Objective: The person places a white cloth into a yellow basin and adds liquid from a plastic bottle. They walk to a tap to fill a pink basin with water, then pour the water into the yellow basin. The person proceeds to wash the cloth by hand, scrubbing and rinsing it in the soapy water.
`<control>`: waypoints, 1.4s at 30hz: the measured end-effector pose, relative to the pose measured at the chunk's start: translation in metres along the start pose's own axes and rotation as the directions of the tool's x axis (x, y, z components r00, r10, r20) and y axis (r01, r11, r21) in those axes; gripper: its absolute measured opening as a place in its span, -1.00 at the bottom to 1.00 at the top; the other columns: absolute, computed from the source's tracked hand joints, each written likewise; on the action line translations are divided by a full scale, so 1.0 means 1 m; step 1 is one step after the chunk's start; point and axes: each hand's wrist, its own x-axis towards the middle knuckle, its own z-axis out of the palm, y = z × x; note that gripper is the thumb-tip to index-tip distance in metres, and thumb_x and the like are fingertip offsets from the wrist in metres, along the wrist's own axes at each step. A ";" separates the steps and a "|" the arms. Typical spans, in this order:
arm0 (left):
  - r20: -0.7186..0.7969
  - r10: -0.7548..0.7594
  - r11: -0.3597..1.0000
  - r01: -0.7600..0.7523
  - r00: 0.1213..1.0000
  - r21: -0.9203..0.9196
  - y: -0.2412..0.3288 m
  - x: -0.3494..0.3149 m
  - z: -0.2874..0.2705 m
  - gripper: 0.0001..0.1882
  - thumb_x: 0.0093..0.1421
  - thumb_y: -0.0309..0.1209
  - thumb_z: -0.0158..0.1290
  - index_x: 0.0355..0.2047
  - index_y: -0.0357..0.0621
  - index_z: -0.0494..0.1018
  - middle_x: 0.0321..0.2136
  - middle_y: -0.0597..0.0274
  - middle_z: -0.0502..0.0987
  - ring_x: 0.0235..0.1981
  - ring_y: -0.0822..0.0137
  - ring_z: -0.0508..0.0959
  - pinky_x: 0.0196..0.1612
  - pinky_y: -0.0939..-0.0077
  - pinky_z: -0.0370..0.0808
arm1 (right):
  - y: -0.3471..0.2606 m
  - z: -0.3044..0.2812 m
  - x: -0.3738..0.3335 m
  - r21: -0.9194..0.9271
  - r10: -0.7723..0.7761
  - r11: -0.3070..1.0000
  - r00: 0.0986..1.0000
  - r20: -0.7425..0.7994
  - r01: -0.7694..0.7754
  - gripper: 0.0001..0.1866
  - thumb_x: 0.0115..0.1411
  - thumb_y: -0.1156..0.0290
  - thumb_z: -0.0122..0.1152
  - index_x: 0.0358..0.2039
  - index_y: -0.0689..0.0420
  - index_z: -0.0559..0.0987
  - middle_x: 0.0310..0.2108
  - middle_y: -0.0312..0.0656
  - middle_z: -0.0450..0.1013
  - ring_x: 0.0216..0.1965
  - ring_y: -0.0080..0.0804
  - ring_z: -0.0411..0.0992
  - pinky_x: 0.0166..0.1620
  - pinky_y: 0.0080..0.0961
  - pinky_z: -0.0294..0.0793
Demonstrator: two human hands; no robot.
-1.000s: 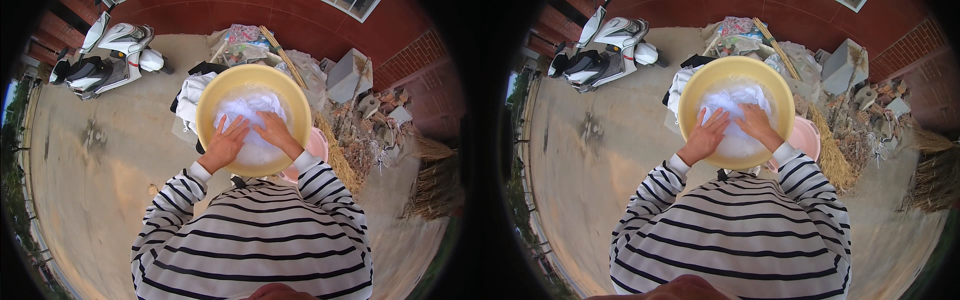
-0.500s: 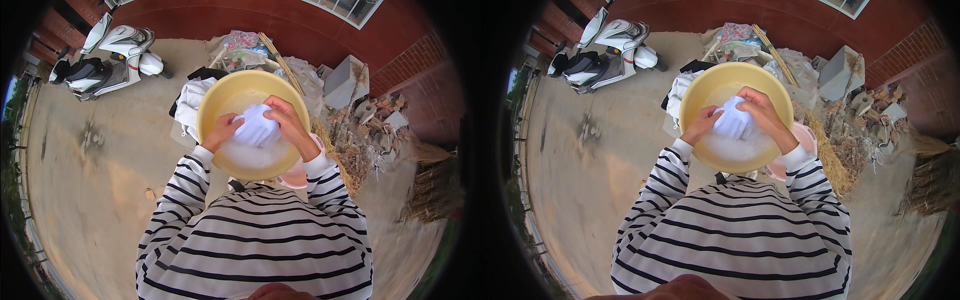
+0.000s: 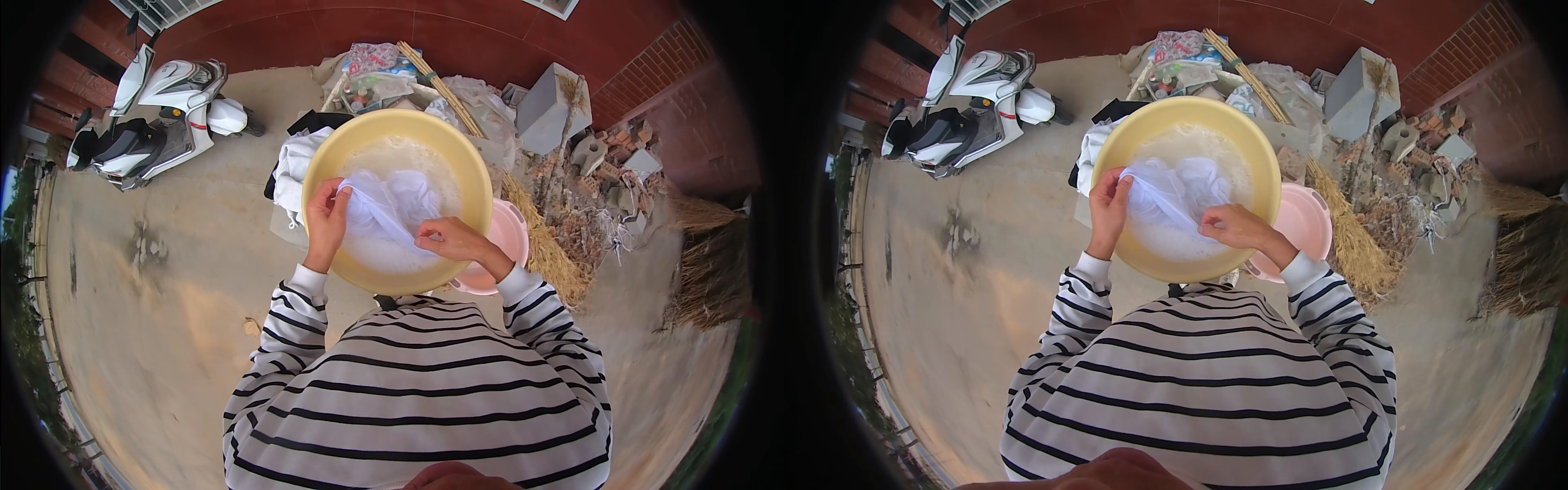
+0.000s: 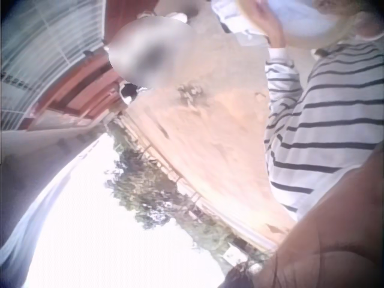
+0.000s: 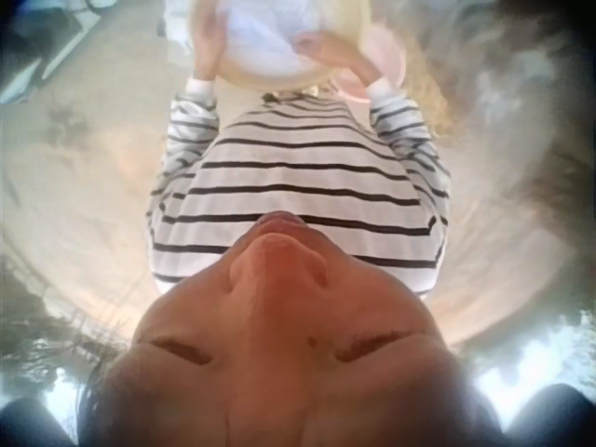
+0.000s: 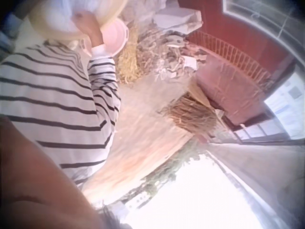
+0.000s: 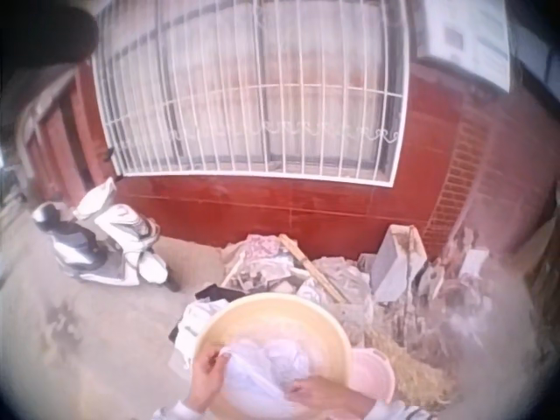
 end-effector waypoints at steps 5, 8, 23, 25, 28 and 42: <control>0.192 0.050 0.993 -0.069 0.980 0.097 0.015 -0.011 0.011 -0.80 0.23 -0.58 0.11 -0.13 -0.30 0.51 -0.15 0.24 0.50 -0.24 0.49 0.52 -0.17 0.62 0.49 | 0.020 0.017 0.073 0.371 0.142 0.929 0.923 -0.357 0.000 -0.64 0.22 0.17 0.20 -0.22 0.26 0.60 -0.32 -0.09 0.58 -0.25 -0.30 0.54 -0.20 -0.42 0.50; 0.455 -0.059 0.995 0.017 0.889 0.096 0.023 -0.019 0.019 -0.75 0.22 -0.60 0.10 -0.08 -0.27 0.51 -0.13 0.19 0.50 -0.22 0.42 0.54 -0.15 0.56 0.52 | 0.028 0.024 0.094 0.538 0.243 0.836 0.953 -0.182 -0.110 -0.67 0.23 0.21 0.18 -0.23 0.25 0.61 -0.38 -0.22 0.54 -0.33 -0.46 0.49 -0.27 -0.53 0.45; 0.112 -0.354 0.928 0.334 0.928 0.167 -0.064 0.013 0.011 -0.81 0.29 -0.35 0.07 -0.14 -0.15 0.49 -0.45 0.39 0.51 -0.49 0.58 0.40 -0.42 0.64 0.36 | -0.017 -0.035 0.044 0.815 0.043 0.462 0.909 -0.414 0.349 -0.90 0.14 0.44 -0.03 -0.40 0.16 0.46 -0.36 -0.29 0.43 -0.25 -0.54 0.42 -0.11 -0.51 0.43; 0.027 -0.179 0.983 0.180 0.983 -0.035 -0.053 0.011 0.011 -0.90 0.30 -0.41 0.04 -0.22 -0.14 0.49 -0.48 0.48 0.46 -0.52 0.65 0.32 -0.48 0.70 0.27 | 0.009 -0.047 0.034 0.761 0.168 0.556 0.852 -0.496 0.334 -0.89 0.16 0.44 -0.01 -0.41 0.17 0.47 -0.35 -0.28 0.45 -0.27 -0.53 0.44 -0.16 -0.49 0.46; -0.012 -0.144 0.985 0.142 0.990 -0.099 -0.016 0.013 0.010 -0.88 0.26 -0.54 0.03 -0.20 -0.22 0.51 -0.51 0.51 0.43 -0.52 0.67 0.30 -0.47 0.73 0.23 | 0.019 -0.048 0.017 0.758 0.326 0.618 0.811 -0.486 0.206 -0.89 0.20 0.45 0.04 -0.38 0.19 0.51 -0.32 -0.26 0.48 -0.32 -0.52 0.47 -0.26 -0.52 0.49; 0.479 0.033 0.720 -0.353 0.877 0.598 0.007 -0.017 0.001 -0.81 0.20 -0.40 0.08 -0.29 -0.29 0.57 -0.37 0.06 0.51 -0.33 0.05 0.53 -0.16 0.23 0.48 | -0.040 -0.044 0.046 0.848 0.203 0.263 0.834 -0.514 0.459 -0.92 0.31 0.45 0.04 -0.21 0.14 0.43 -0.16 -0.16 0.46 -0.06 -0.29 0.48 0.00 -0.24 0.55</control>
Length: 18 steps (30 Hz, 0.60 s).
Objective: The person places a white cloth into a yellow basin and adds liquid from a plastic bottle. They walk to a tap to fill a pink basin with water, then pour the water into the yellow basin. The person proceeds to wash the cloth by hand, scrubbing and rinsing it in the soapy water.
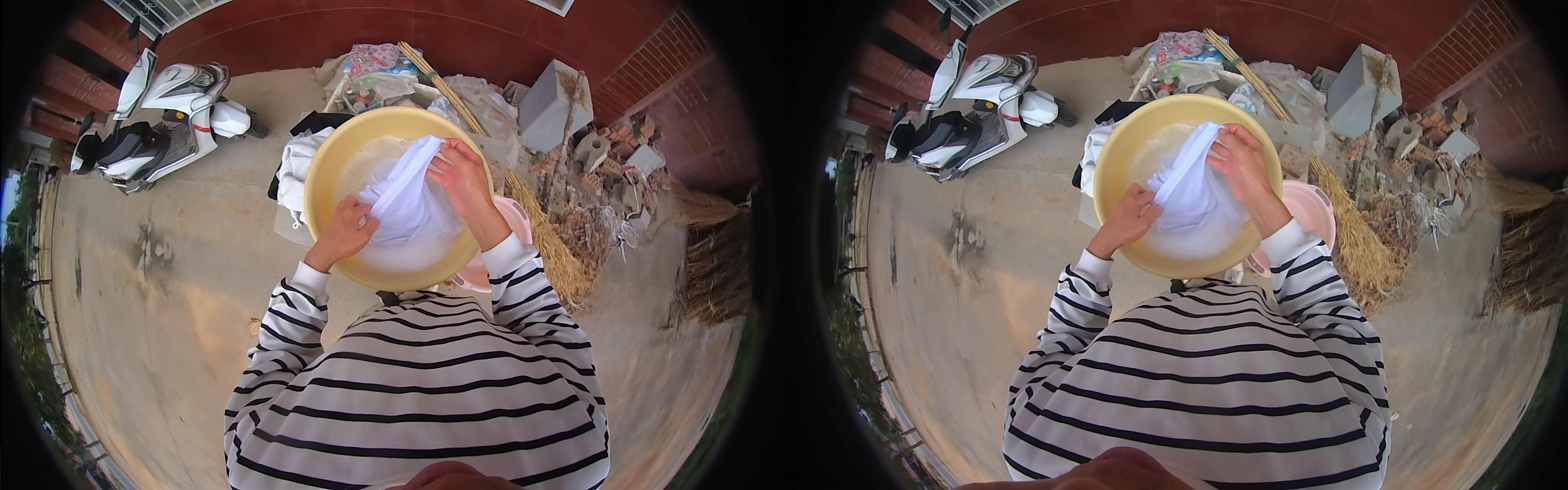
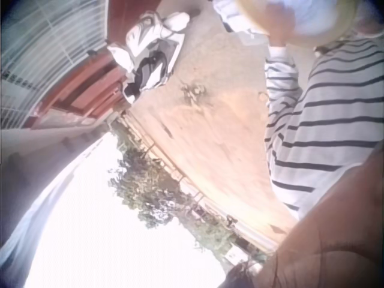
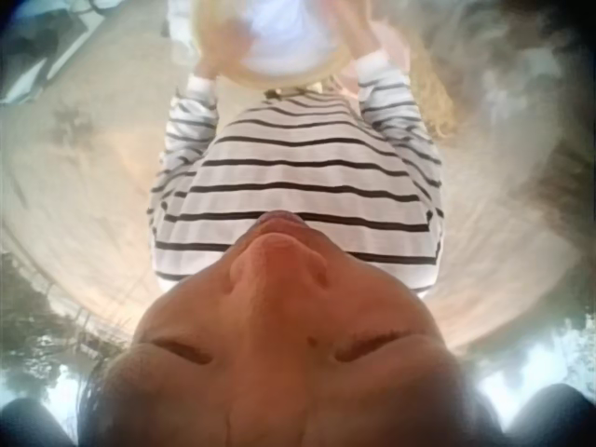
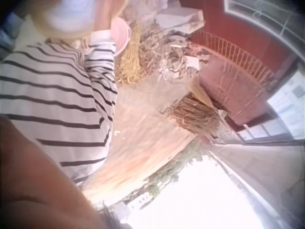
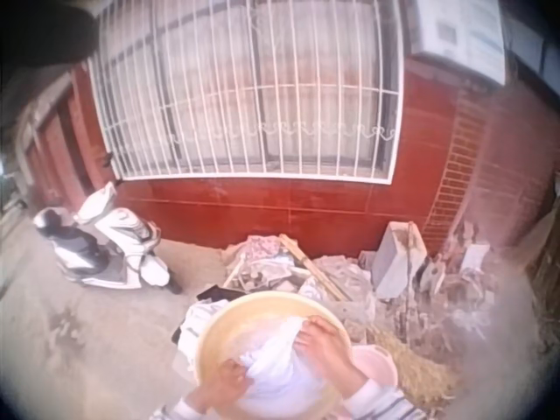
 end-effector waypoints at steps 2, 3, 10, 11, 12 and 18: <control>-0.129 0.151 0.988 -0.152 0.980 -0.001 0.016 0.002 -0.011 -0.80 0.19 -0.38 0.13 -0.30 -0.29 0.56 -0.36 0.07 0.50 -0.30 0.05 0.52 -0.13 0.26 0.47 | -0.002 0.006 0.004 0.100 -0.020 0.995 1.000 -0.016 0.021 -0.92 0.31 0.46 0.03 -0.20 0.13 0.41 -0.15 -0.14 0.46 -0.06 -0.27 0.47 0.02 -0.21 0.53; -0.221 0.238 0.969 -0.247 0.946 -0.015 0.025 0.006 -0.020 -0.79 0.18 -0.36 0.15 -0.30 -0.28 0.55 -0.37 0.07 0.50 -0.29 0.04 0.52 -0.13 0.27 0.46 | -0.005 0.006 0.007 0.149 -0.032 0.988 0.999 -0.030 0.036 -0.92 0.31 0.47 0.02 -0.19 0.13 0.41 -0.14 -0.13 0.46 -0.06 -0.26 0.47 0.02 -0.21 0.52; 0.063 0.373 0.927 -0.374 0.926 0.004 0.075 -0.003 -0.045 -0.91 0.20 -0.48 0.12 -0.29 -0.22 0.54 -0.37 0.15 0.56 -0.31 0.11 0.56 -0.18 0.31 0.48 | -0.010 -0.010 0.029 0.174 0.036 0.985 0.996 -0.080 -0.021 -0.83 0.32 0.47 -0.03 -0.11 0.19 0.43 -0.09 -0.05 0.48 -0.07 -0.23 0.48 0.03 -0.18 0.49; 0.082 0.304 0.952 -0.305 0.949 0.001 0.073 -0.003 -0.038 -0.90 0.21 -0.50 0.11 -0.27 -0.23 0.54 -0.41 0.16 0.55 -0.35 0.13 0.55 -0.19 0.30 0.48 | -0.005 -0.011 0.030 0.198 0.060 0.979 0.995 -0.083 -0.043 -0.82 0.33 0.46 -0.03 -0.09 0.20 0.43 -0.10 -0.06 0.48 -0.07 -0.23 0.48 0.03 -0.19 0.49; 0.099 0.236 0.971 -0.237 0.967 0.001 0.064 -0.003 -0.027 -0.89 0.21 -0.51 0.09 -0.26 -0.23 0.55 -0.44 0.18 0.54 -0.39 0.15 0.55 -0.20 0.30 0.48 | -0.001 -0.010 0.030 0.221 0.081 0.973 0.993 -0.084 -0.060 -0.80 0.34 0.45 -0.04 -0.07 0.22 0.43 -0.10 -0.06 0.49 -0.06 -0.23 0.48 0.04 -0.20 0.49; -0.229 -0.278 0.927 0.199 0.933 -0.318 0.023 0.005 0.010 -0.78 0.17 -0.37 0.14 -0.22 -0.23 0.53 -0.52 0.07 0.51 -0.47 0.09 0.55 -0.31 0.25 0.50 | 0.009 -0.013 0.020 0.290 0.154 0.949 0.986 -0.068 -0.128 -0.78 0.35 0.44 -0.04 -0.06 0.23 0.44 -0.10 -0.08 0.50 -0.05 -0.23 0.48 0.06 -0.24 0.49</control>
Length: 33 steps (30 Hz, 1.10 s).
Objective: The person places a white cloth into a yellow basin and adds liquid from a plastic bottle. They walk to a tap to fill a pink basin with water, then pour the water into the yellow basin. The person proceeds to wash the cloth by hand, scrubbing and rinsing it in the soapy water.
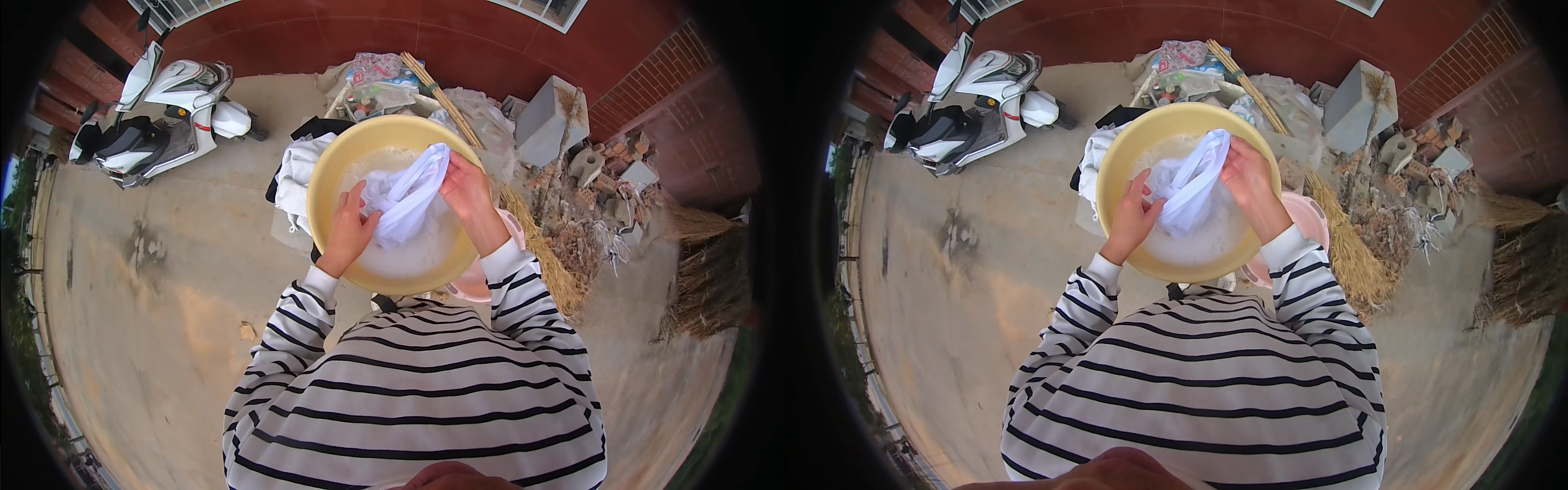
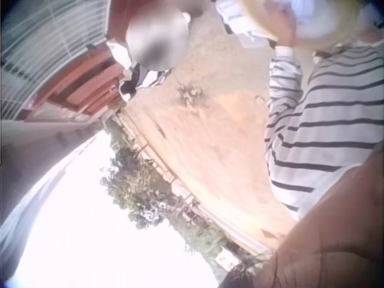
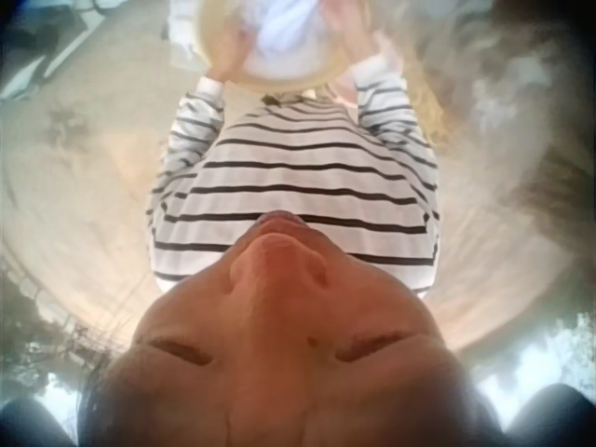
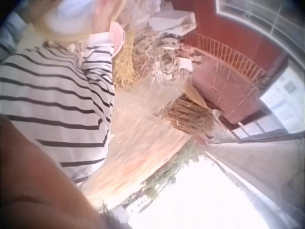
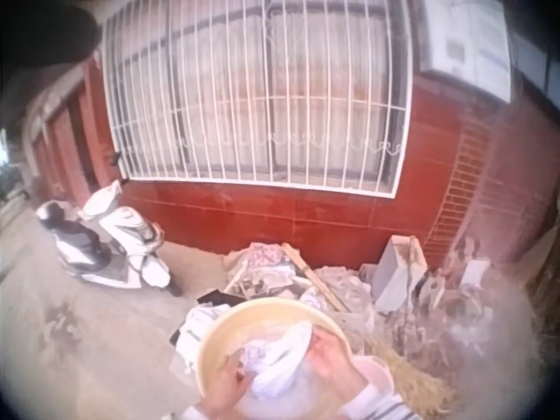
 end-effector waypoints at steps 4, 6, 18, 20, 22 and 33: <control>0.117 0.382 0.873 -0.399 0.917 0.281 -0.044 0.010 0.017 -0.75 0.10 -0.35 0.24 -0.29 -0.25 0.52 -0.57 0.07 0.49 -0.51 0.13 0.52 -0.38 0.38 0.48 | 0.003 -0.001 -0.003 0.008 -0.021 1.000 0.999 0.039 0.021 -0.79 0.36 0.42 -0.02 -0.07 0.22 0.45 -0.09 -0.07 0.50 -0.04 -0.24 0.48 0.06 -0.27 0.49; 0.141 0.190 0.978 -0.199 0.972 0.058 -0.034 0.006 0.023 -0.78 0.09 -0.39 0.24 -0.36 -0.27 0.49 -0.58 0.12 0.47 -0.53 0.21 0.48 -0.40 0.46 0.45 | -0.004 0.003 -0.010 -0.065 -0.063 0.995 0.992 0.113 0.071 -0.82 0.35 0.42 -0.02 -0.10 0.22 0.45 -0.09 -0.07 0.50 -0.06 -0.26 0.49 0.05 -0.27 0.49; -0.218 -0.037 0.842 -0.087 0.975 -0.532 0.042 0.052 -0.055 -0.86 0.28 -0.40 0.14 -0.36 -0.20 0.45 -0.51 0.42 0.52 -0.52 0.64 0.42 -0.45 0.71 0.34 | -0.037 -0.011 -0.030 -0.662 -0.159 0.738 0.987 0.020 0.133 -0.90 0.36 0.36 0.00 -0.19 0.07 0.42 -0.24 -0.28 0.48 -0.12 -0.47 0.47 -0.08 -0.43 0.50; -0.160 -0.045 0.857 -0.044 0.986 -0.514 0.040 0.055 -0.057 -0.85 0.26 -0.39 0.16 -0.36 -0.21 0.47 -0.50 0.41 0.54 -0.53 0.64 0.43 -0.44 0.71 0.35 | -0.031 -0.016 -0.031 -0.728 -0.120 0.681 0.993 0.005 0.086 -0.90 0.37 0.34 0.00 -0.20 0.05 0.43 -0.21 -0.30 0.47 -0.12 -0.49 0.46 -0.09 -0.44 0.51; -0.094 -0.054 0.858 -0.002 0.994 -0.514 0.037 0.057 -0.053 -0.85 0.25 -0.39 0.17 -0.35 -0.22 0.48 -0.49 0.41 0.54 -0.53 0.63 0.43 -0.44 0.71 0.36 | -0.021 -0.017 -0.030 -0.699 -0.096 0.711 0.995 0.009 0.075 -0.89 0.38 0.32 -0.01 -0.20 0.05 0.43 -0.18 -0.30 0.46 -0.11 -0.49 0.46 -0.10 -0.44 0.51; 0.197 0.178 0.973 -0.202 0.964 0.111 0.020 0.046 -0.013 -0.87 0.24 -0.44 0.10 -0.28 -0.26 0.51 -0.50 0.30 0.57 -0.47 0.32 0.56 -0.32 0.43 0.49 | 0.020 0.068 -0.027 -0.642 -0.026 0.697 0.906 0.422 0.319 -0.84 0.38 0.34 -0.01 -0.15 0.14 0.41 -0.23 -0.27 0.46 -0.15 -0.50 0.44 -0.13 -0.48 0.49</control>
